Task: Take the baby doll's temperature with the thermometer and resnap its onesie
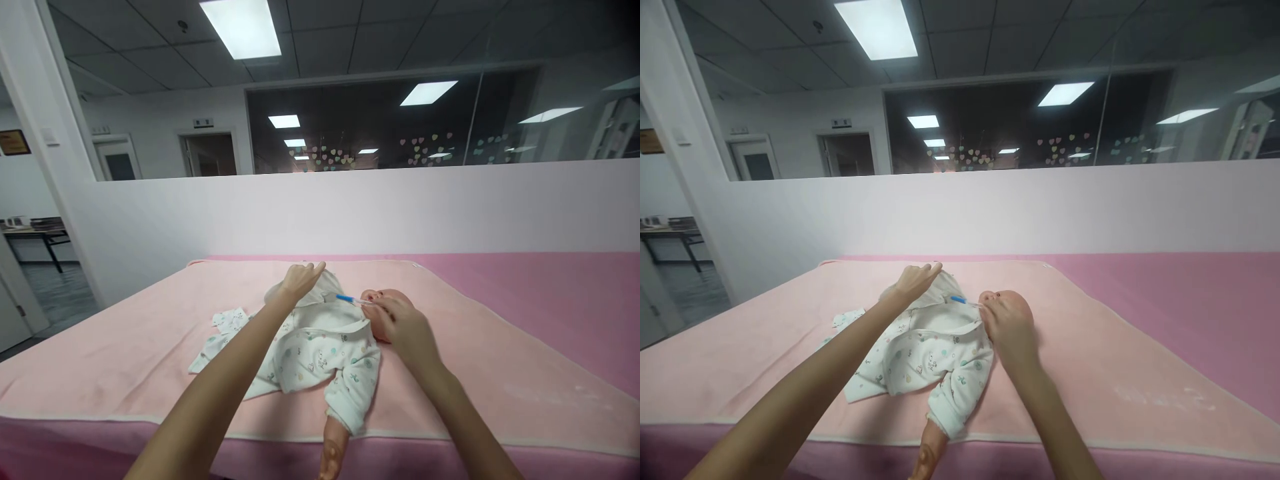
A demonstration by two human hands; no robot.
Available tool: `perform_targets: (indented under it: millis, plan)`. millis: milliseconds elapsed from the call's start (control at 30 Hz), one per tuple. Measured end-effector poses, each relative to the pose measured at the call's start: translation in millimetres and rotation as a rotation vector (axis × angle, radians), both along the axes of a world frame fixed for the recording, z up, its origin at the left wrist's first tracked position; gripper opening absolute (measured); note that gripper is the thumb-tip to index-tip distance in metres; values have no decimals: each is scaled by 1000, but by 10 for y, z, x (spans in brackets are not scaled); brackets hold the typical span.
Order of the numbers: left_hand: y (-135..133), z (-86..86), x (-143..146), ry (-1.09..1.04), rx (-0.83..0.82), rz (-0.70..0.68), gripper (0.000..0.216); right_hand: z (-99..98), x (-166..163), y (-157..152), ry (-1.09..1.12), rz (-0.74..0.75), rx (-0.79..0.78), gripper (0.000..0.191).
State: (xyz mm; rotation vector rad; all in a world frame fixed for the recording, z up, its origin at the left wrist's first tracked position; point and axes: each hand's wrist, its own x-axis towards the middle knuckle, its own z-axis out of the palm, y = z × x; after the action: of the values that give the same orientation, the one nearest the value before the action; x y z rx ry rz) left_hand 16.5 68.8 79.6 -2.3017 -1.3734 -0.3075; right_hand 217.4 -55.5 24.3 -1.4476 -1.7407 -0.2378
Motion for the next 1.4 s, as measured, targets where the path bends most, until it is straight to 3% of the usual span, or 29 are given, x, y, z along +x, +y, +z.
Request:
perform_targets:
  millis: [133, 200, 233, 333, 433, 567, 700, 800, 933, 1000, 1067, 1133, 1200, 1233, 1333, 1400]
  plan:
    - [-34, 4, -20, 93, 80, -44, 29, 198, -412, 524, -209, -114, -316, 19]
    - [-65, -12, -14, 125, 108, -61, 29, 207, -539, 748, -209, -161, -390, 12]
    - [-85, -24, -8, 147, 129, -77, 29, 193, -587, 846, -194, -181, -403, 19]
    - [-161, -74, 22, 237, 190, -157, 29, 116, -689, 1068, -152, -210, -421, 31]
    - [-234, -130, 48, 267, 175, -204, 30, 76, -723, 1154, -157, -180, -434, 28]
    - [-258, -116, -10, 165, 95, -140, 30, 196, -618, 1101, -204, -119, -381, 18]
    - [-257, 81, -225, 59, 7, -19, 24, 364, -368, 969, -255, 17, -232, 13]
    - [-345, 265, -390, 31, -171, -40, 11, 361, -176, 806, -243, 169, -155, 6]
    - [-516, 409, -457, -18, -722, -14, 20, 186, -27, 545, -267, 228, -195, 15]
    - [-512, 406, -411, -72, -905, -21, 20, 89, 19, 461, -271, 252, -182, 17]
    - [-405, 326, -321, -163, -903, -103, 24, 25, 79, 439, -218, 259, -133, 17]
    - [-220, 159, -202, -282, -738, -153, 34, -3, 172, 481, -101, 212, -67, 17]
    - [-16, -80, -77, -379, -423, -18, 39, -20, 301, 572, 51, 122, 5, 20]
    - [74, -211, -22, -389, -359, 31, 40, -36, 376, 629, 133, 72, 29, 22]
    - [254, -568, 81, -386, -323, 126, 38, -159, 611, 809, 393, 11, -37, 29]
    - [303, -720, 80, -380, -351, 188, 41, -305, 751, 906, 629, 81, -139, 32]
